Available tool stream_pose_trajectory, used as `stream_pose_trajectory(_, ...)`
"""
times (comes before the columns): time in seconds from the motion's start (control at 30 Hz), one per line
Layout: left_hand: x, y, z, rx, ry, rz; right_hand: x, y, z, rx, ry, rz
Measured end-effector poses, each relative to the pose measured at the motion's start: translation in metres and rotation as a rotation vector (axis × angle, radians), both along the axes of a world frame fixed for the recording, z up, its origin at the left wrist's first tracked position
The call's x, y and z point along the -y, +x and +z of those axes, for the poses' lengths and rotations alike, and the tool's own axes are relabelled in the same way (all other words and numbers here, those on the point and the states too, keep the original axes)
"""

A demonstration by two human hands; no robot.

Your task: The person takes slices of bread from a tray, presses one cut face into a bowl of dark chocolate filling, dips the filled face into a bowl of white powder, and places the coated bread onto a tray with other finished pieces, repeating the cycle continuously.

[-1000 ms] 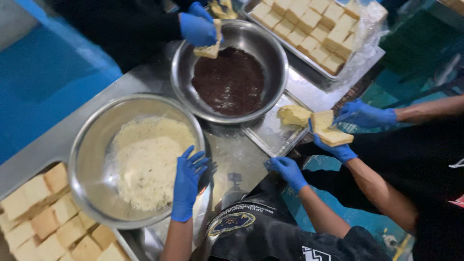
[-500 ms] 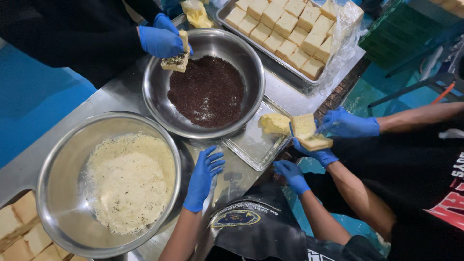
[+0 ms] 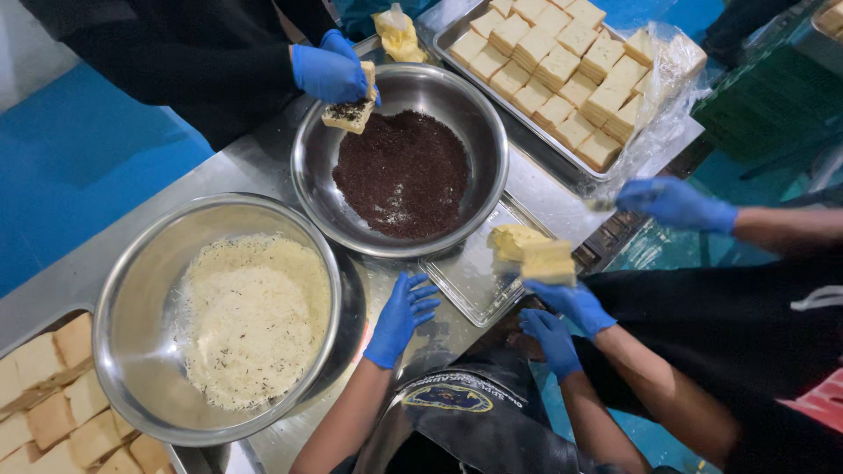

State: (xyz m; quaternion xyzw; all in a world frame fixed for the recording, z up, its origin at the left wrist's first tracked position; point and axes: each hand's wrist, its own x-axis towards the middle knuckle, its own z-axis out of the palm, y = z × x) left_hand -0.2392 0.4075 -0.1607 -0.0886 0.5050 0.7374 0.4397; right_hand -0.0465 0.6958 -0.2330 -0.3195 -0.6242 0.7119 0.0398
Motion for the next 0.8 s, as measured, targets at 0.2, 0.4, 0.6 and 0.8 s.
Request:
stream_pose_trajectory(0.2, -0.017, -0.003, -0.034, 0.029, -0.020, -0.090, 0.039, -0.075, 0.063, 0.454, 0.396, 0.397)
stream_pose_trajectory(0.4, -0.041, -0.002, -0.062, 0.080, -0.151, -0.034, 0.077, -0.116, 0.053, 0.274, 0.984, 0.749)
stream_pose_trajectory(0.6, -0.040, 0.004, -0.067, -0.117, -0.342, 0.059, 0.047, -0.061, 0.020, 0.122, 0.612, 0.212)
stream_pose_trajectory(0.8, -0.055, 0.015, -0.066, -0.140, -0.291, 0.059, 0.052, -0.100, 0.007, 0.154, 0.533, 0.295)
